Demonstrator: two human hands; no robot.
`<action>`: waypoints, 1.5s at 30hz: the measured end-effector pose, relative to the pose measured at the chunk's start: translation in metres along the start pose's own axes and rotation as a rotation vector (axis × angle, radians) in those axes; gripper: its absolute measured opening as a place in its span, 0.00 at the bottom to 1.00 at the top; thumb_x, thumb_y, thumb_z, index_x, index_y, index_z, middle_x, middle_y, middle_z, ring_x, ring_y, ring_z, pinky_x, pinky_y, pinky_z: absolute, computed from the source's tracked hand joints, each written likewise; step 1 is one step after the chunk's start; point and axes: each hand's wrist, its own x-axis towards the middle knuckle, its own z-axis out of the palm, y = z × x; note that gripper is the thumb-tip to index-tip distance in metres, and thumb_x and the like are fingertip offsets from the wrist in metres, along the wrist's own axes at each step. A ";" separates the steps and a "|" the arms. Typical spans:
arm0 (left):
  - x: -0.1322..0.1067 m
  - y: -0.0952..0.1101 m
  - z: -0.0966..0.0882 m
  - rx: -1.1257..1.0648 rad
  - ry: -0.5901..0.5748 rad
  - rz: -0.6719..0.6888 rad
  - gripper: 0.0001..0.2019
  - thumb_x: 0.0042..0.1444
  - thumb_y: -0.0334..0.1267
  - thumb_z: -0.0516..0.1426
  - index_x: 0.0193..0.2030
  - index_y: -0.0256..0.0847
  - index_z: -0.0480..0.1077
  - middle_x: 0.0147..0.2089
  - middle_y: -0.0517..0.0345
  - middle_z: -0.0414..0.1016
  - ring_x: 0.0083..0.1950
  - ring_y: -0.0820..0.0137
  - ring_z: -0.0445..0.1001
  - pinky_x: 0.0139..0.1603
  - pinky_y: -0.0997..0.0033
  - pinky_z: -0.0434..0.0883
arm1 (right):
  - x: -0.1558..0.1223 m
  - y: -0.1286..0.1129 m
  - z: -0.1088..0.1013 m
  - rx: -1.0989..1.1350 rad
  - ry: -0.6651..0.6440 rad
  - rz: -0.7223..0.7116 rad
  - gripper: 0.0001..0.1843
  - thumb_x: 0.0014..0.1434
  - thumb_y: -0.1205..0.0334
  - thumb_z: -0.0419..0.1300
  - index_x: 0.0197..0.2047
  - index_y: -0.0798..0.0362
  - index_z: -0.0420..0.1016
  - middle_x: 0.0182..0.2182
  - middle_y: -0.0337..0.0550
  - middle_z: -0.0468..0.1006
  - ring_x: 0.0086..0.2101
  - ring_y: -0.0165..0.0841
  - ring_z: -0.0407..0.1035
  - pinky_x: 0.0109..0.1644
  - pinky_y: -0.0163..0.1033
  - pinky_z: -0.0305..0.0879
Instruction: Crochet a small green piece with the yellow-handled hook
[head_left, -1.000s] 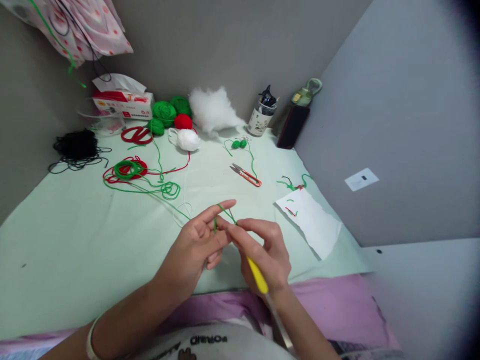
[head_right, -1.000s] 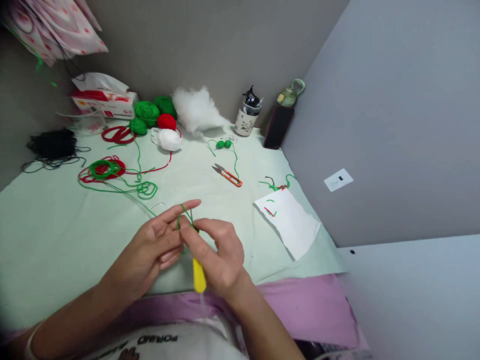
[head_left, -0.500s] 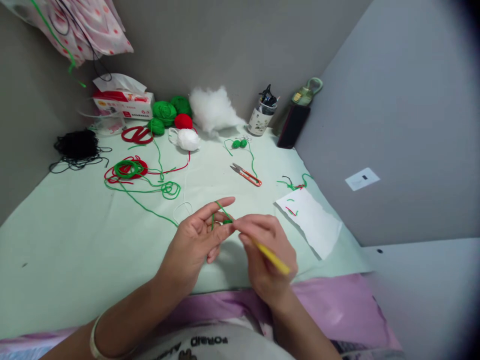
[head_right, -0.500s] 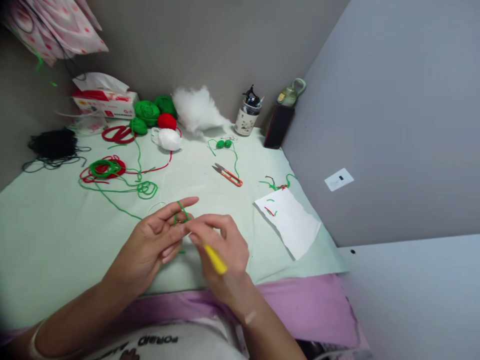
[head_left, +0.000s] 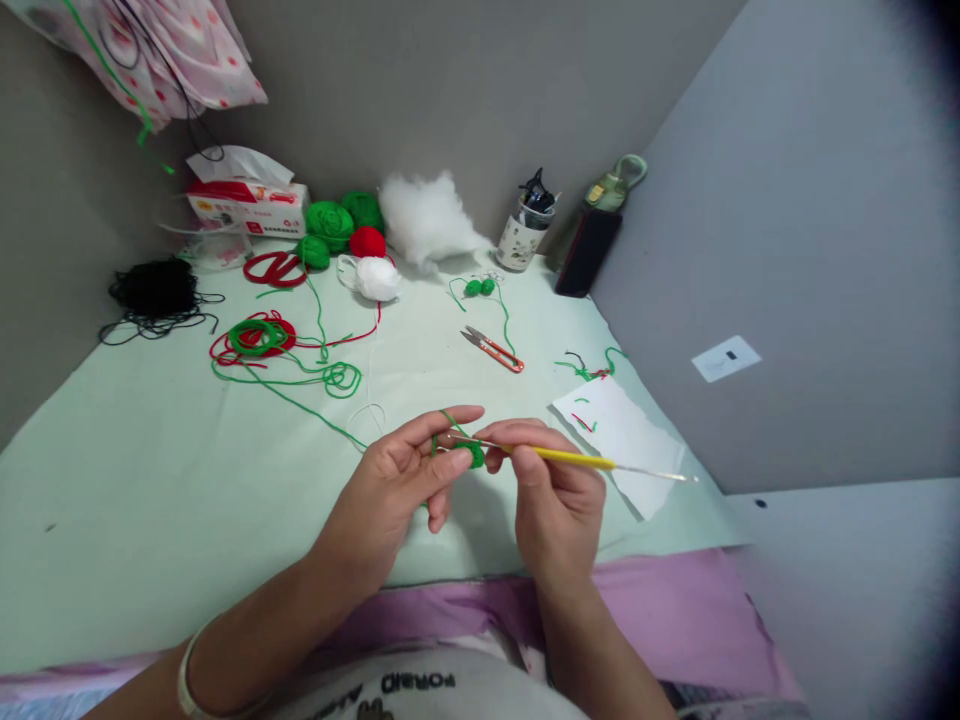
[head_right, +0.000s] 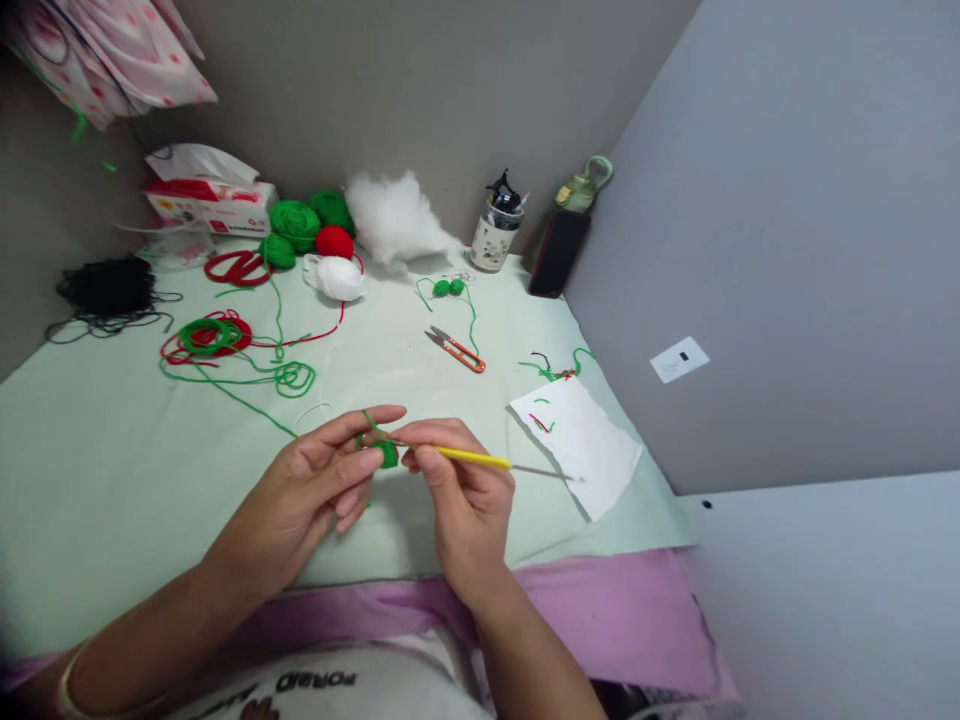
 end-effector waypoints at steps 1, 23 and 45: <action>-0.001 0.000 0.000 0.010 -0.003 0.001 0.14 0.59 0.40 0.70 0.52 0.45 0.85 0.24 0.68 0.66 0.20 0.81 0.60 0.22 0.78 0.61 | 0.000 0.001 -0.001 0.012 0.012 0.024 0.09 0.72 0.59 0.62 0.44 0.47 0.86 0.38 0.44 0.86 0.33 0.33 0.76 0.37 0.40 0.76; -0.002 0.001 -0.002 -0.049 0.013 -0.060 0.23 0.55 0.38 0.73 0.58 0.44 0.82 0.28 0.68 0.66 0.20 0.83 0.52 0.18 0.81 0.55 | -0.017 0.003 -0.005 -0.707 -0.107 -0.527 0.20 0.70 0.71 0.61 0.59 0.40 0.80 0.46 0.46 0.84 0.46 0.38 0.81 0.45 0.43 0.81; 0.004 0.006 -0.007 -0.208 -0.002 -0.087 0.13 0.56 0.34 0.72 0.49 0.41 0.86 0.31 0.67 0.67 0.20 0.88 0.51 0.18 0.86 0.55 | -0.002 -0.002 -0.004 -0.106 0.031 -0.149 0.13 0.72 0.69 0.60 0.48 0.44 0.86 0.37 0.40 0.84 0.34 0.32 0.76 0.37 0.40 0.75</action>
